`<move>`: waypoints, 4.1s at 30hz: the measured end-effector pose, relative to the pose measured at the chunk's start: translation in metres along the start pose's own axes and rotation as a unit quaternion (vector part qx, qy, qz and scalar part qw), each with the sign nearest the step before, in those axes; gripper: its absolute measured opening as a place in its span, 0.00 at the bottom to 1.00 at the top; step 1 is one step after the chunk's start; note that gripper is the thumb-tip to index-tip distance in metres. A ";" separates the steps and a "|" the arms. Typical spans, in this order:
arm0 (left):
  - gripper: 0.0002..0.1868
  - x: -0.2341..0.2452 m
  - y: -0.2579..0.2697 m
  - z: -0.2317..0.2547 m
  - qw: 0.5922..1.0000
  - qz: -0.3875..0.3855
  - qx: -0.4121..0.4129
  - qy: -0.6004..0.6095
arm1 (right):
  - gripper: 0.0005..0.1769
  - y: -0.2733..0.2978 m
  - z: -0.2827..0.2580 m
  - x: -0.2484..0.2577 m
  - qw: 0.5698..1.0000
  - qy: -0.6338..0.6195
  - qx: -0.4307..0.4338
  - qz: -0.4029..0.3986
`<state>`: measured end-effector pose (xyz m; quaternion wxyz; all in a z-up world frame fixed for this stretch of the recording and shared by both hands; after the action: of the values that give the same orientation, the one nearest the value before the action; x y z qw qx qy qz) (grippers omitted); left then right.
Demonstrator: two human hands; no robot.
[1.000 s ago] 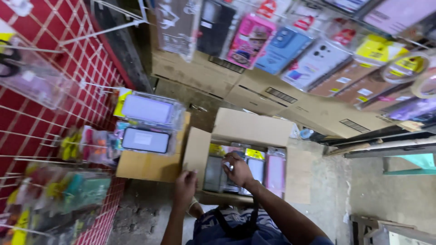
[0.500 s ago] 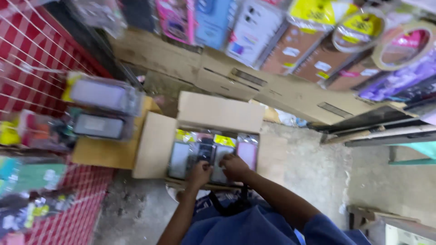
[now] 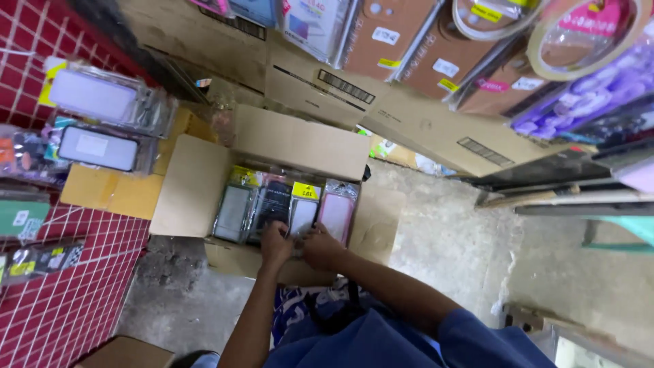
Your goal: Organizing and sorting mobile phones and their protective cases in a retail stockroom environment.
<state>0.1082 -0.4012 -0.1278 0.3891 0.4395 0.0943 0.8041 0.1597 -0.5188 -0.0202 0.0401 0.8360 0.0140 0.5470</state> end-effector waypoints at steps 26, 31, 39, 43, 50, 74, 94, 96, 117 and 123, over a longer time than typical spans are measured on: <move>0.15 0.194 0.080 0.040 0.847 -0.002 0.060 0.529 | 0.13 -0.029 -0.027 0.067 0.699 -0.620 -0.312 0.173; 0.17 0.203 0.075 -0.003 0.854 0.034 0.007 0.520 | 0.13 -0.045 -0.055 0.065 0.713 -0.598 -0.321 0.175; 0.20 0.259 0.110 -0.012 0.814 0.014 0.007 0.581 | 0.11 -0.076 -0.104 0.078 0.742 -0.570 -0.229 0.269; 0.17 0.277 0.101 -0.021 0.796 -0.015 -0.002 0.605 | 0.11 -0.075 -0.119 0.089 0.747 -0.546 -0.255 0.282; 0.20 0.303 0.091 -0.013 0.763 -0.041 0.041 0.644 | 0.10 -0.047 -0.123 0.086 0.717 -0.541 -0.310 0.314; 0.16 0.249 0.051 -0.005 0.743 0.087 -0.018 0.663 | 0.39 -0.012 -0.088 0.202 0.957 -0.171 -0.018 0.236; 0.13 0.278 0.100 0.100 0.872 0.162 -0.032 0.461 | 0.42 0.005 0.016 0.213 0.417 -0.906 0.002 0.075; 0.13 0.270 0.095 0.106 0.860 0.143 -0.020 0.489 | 0.41 -0.001 0.012 0.219 0.383 -0.921 0.024 0.072; 0.12 0.286 0.012 0.066 0.899 0.038 -0.041 0.434 | 0.40 -0.078 -0.007 0.182 0.355 -0.926 -0.013 0.129; 0.11 0.297 -0.022 0.050 0.873 -0.014 -0.115 0.474 | 0.41 -0.117 -0.028 0.186 0.406 -0.899 -0.049 0.153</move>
<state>0.0670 -0.1848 0.0791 0.3570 -0.0435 0.1800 0.9156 0.2114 -0.3880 0.1514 -0.0134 0.8319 -0.1854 -0.5228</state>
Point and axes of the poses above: each hand's wrist, its own y-axis away from the middle knuckle, its own x-axis out of the back of the hand, z = x × y, the point moved 9 cm from there along -y, towards the middle knuckle, and after that the axes turned 11 degrees about x, right-handed, at the moved point
